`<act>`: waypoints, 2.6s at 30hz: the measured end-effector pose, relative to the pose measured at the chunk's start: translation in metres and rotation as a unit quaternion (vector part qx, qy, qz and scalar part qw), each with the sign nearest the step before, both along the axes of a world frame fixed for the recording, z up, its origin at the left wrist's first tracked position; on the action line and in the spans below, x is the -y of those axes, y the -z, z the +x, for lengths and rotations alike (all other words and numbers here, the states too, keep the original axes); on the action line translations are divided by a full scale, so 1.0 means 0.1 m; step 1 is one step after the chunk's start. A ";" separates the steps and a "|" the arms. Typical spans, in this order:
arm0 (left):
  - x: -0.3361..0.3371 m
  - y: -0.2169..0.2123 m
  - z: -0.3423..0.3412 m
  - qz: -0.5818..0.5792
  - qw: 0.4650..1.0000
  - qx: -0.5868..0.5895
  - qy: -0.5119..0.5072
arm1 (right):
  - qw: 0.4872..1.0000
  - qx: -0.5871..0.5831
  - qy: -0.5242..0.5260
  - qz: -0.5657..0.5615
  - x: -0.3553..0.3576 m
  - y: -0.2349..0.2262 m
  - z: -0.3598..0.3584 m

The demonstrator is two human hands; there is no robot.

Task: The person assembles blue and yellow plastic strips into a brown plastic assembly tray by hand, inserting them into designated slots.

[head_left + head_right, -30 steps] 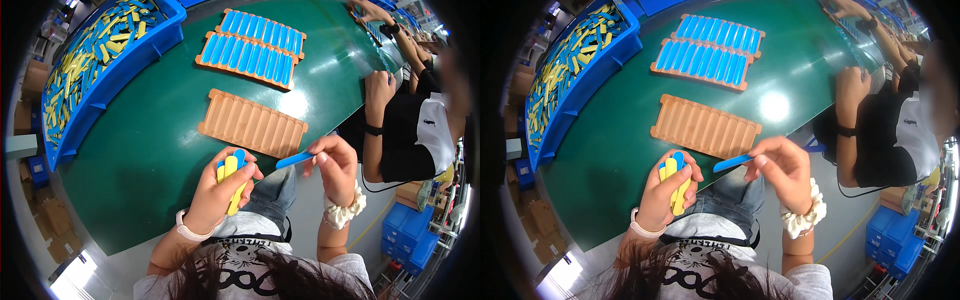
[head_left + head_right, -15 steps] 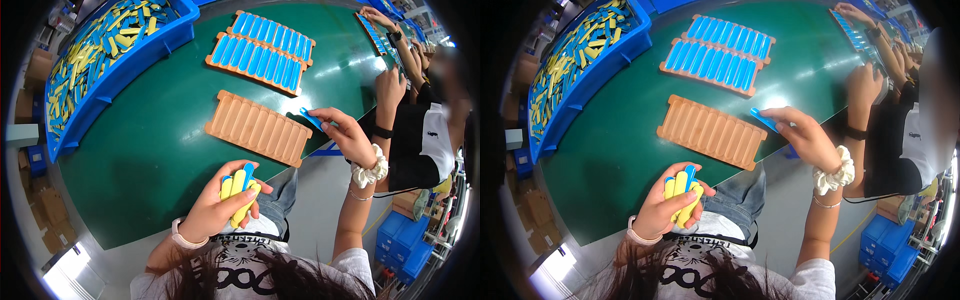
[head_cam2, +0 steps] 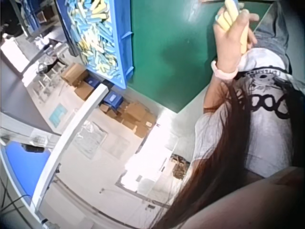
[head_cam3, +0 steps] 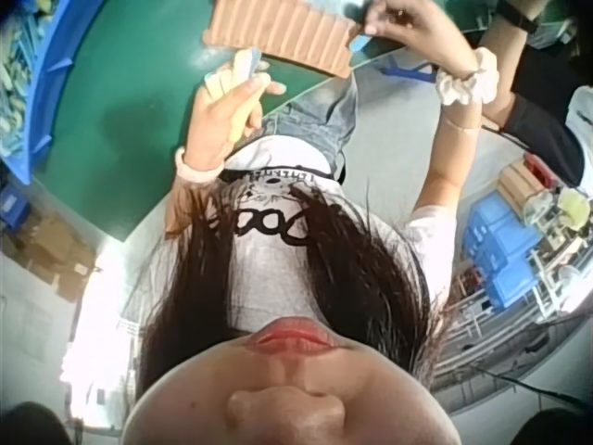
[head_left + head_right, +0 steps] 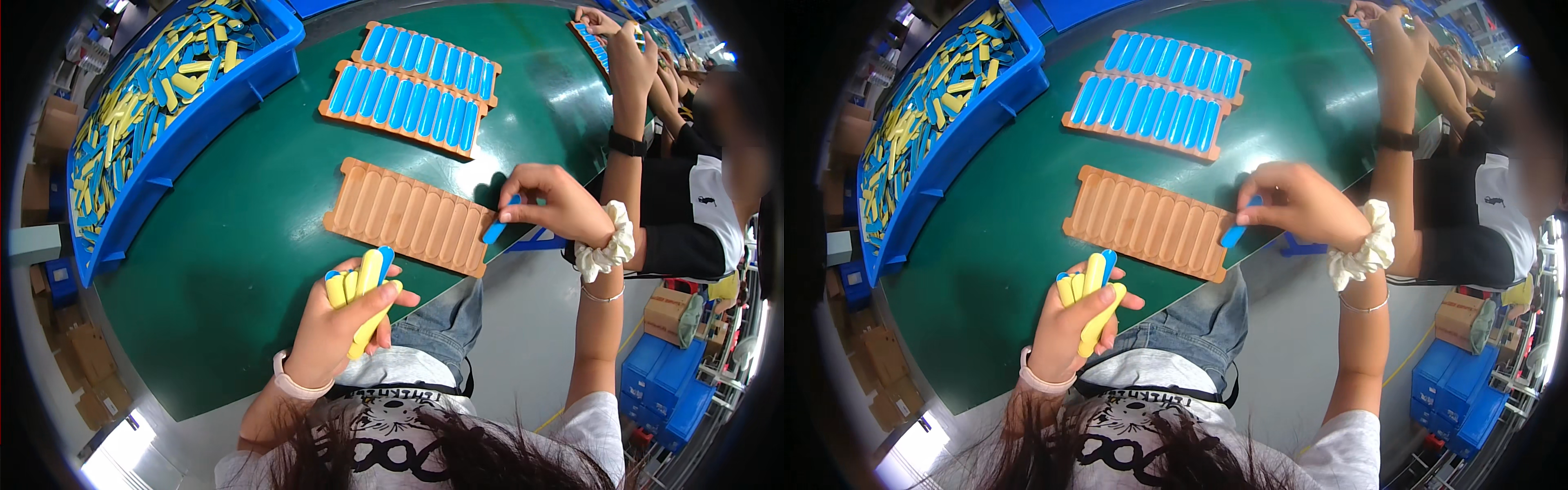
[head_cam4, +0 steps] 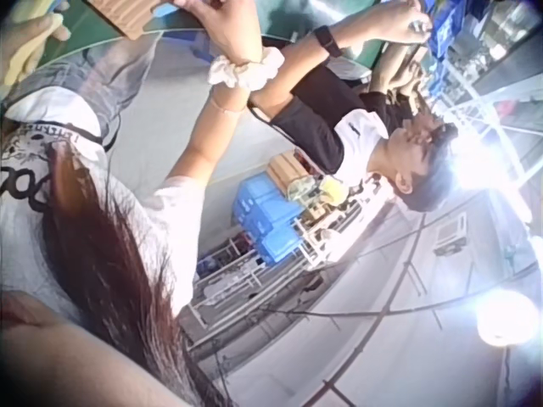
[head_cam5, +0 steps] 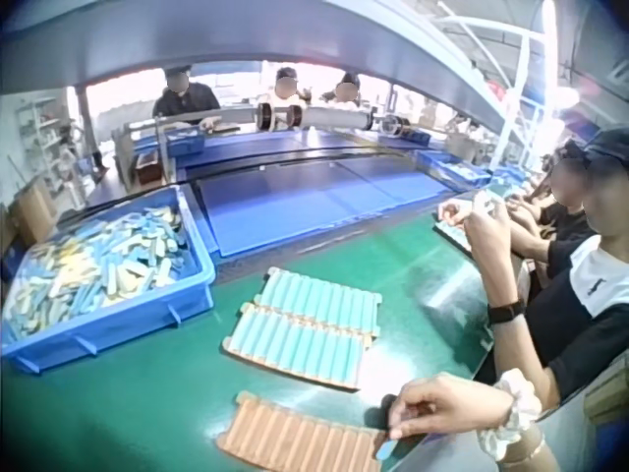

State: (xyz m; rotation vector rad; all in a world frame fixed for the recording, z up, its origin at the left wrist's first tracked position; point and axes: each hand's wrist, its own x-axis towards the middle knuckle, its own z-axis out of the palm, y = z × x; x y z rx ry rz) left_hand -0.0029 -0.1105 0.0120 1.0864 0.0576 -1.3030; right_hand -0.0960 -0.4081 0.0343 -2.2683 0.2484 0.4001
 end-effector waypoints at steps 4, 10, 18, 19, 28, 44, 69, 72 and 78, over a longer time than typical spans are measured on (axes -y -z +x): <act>-0.03 0.07 -0.02 -0.011 0.999 -0.009 -0.043 | 0.999 0.000 0.018 -0.039 -0.20 0.06 0.13; -0.02 0.11 -0.04 -0.037 0.997 -0.030 -0.068 | 0.995 0.064 0.035 -0.062 -0.51 0.07 -0.05; 0.05 0.01 -0.06 -0.042 0.999 -0.001 -0.001 | 0.996 0.023 0.065 -0.060 -0.54 0.09 -0.10; 0.05 0.02 -0.06 -0.044 0.999 0.002 -0.009 | 0.995 0.024 0.069 -0.063 -0.57 0.09 -0.11; 0.03 0.11 -0.13 -0.054 0.996 -0.039 -0.053 | 0.962 0.185 0.097 -0.175 -1.14 0.24 -0.33; 0.10 0.14 -0.26 -0.042 0.996 0.045 -0.067 | 0.878 0.155 0.292 0.346 -1.44 0.20 -0.34; -0.05 0.23 -0.17 -0.136 0.984 -0.109 -0.047 | 0.972 0.189 0.131 -0.045 -0.82 0.32 0.03; -0.06 0.26 -0.20 -0.148 0.979 -0.136 -0.039 | 0.968 0.195 0.124 -0.093 -0.88 0.30 -0.01; -0.03 0.21 -0.23 -0.138 0.987 -0.070 -0.038 | 0.944 0.275 0.175 0.044 -1.37 0.11 -0.28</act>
